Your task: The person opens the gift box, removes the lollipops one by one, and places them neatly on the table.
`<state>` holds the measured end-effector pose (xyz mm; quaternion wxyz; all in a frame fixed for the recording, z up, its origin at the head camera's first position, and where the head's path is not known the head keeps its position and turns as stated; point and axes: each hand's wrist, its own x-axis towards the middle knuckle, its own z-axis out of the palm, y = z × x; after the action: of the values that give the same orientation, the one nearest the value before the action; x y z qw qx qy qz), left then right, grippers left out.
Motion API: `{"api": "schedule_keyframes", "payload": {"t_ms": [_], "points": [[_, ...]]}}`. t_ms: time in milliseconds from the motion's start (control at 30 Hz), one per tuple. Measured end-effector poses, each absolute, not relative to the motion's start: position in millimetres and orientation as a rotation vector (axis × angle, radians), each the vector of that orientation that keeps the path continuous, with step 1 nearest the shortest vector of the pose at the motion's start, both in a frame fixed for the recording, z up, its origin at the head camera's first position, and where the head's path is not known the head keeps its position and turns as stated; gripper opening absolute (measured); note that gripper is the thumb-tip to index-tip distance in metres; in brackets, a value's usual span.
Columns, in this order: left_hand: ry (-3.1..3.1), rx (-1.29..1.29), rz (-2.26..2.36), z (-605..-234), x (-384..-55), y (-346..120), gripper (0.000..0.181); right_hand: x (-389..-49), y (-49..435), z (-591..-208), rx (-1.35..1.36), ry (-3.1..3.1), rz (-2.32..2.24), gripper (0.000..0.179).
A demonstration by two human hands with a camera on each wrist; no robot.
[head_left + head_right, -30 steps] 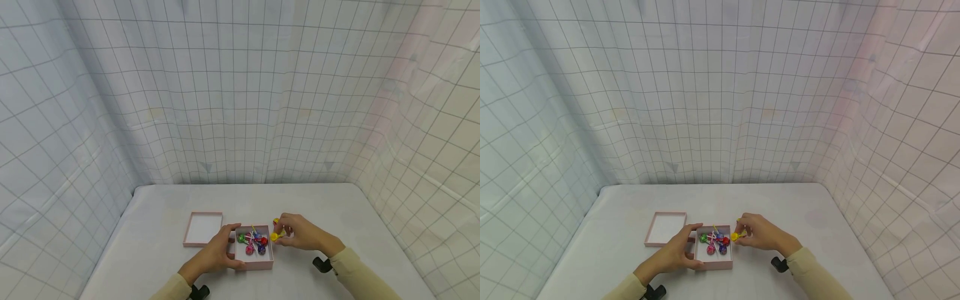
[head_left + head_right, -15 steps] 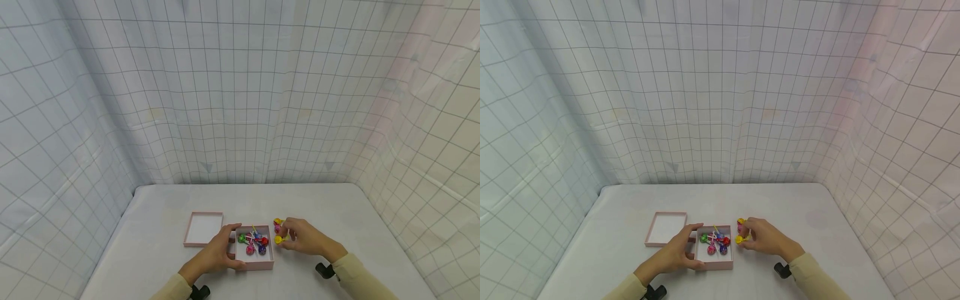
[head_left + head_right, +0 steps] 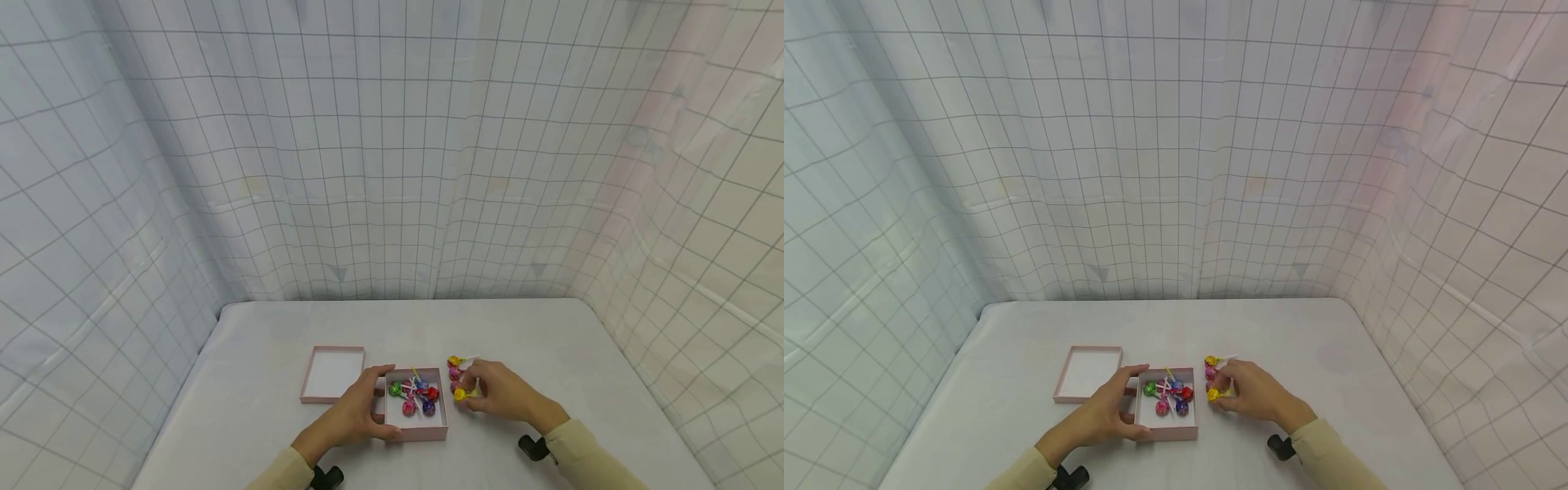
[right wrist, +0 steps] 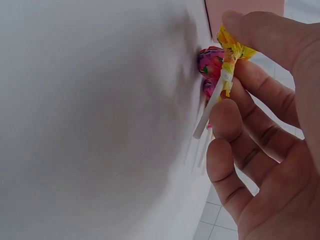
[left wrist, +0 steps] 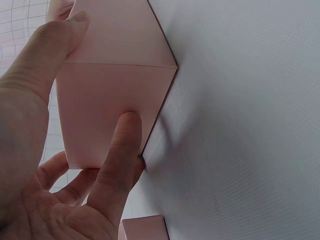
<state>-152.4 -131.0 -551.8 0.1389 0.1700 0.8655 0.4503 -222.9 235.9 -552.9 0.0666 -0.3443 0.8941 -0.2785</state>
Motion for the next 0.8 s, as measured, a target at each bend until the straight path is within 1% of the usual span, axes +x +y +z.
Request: {"api": "schedule_keyframes", "payload": {"t_ms": [200,400,800], "points": [[2.503,0.489,1.302,-552.5,-152.5,-131.1,0.12,-222.9,233.5,-559.6,-0.999,2.712,-0.794,0.025],[2.508,0.487,1.296,-553.1,-152.7,-130.8,0.121,-221.7,230.9,-562.5,-1.02,2.74,-0.769,0.027],[2.511,0.483,1.292,-552.2,-152.1,-131.1,0.121,-217.1,230.0,-558.7,-0.964,2.766,-0.718,0.027]]}}
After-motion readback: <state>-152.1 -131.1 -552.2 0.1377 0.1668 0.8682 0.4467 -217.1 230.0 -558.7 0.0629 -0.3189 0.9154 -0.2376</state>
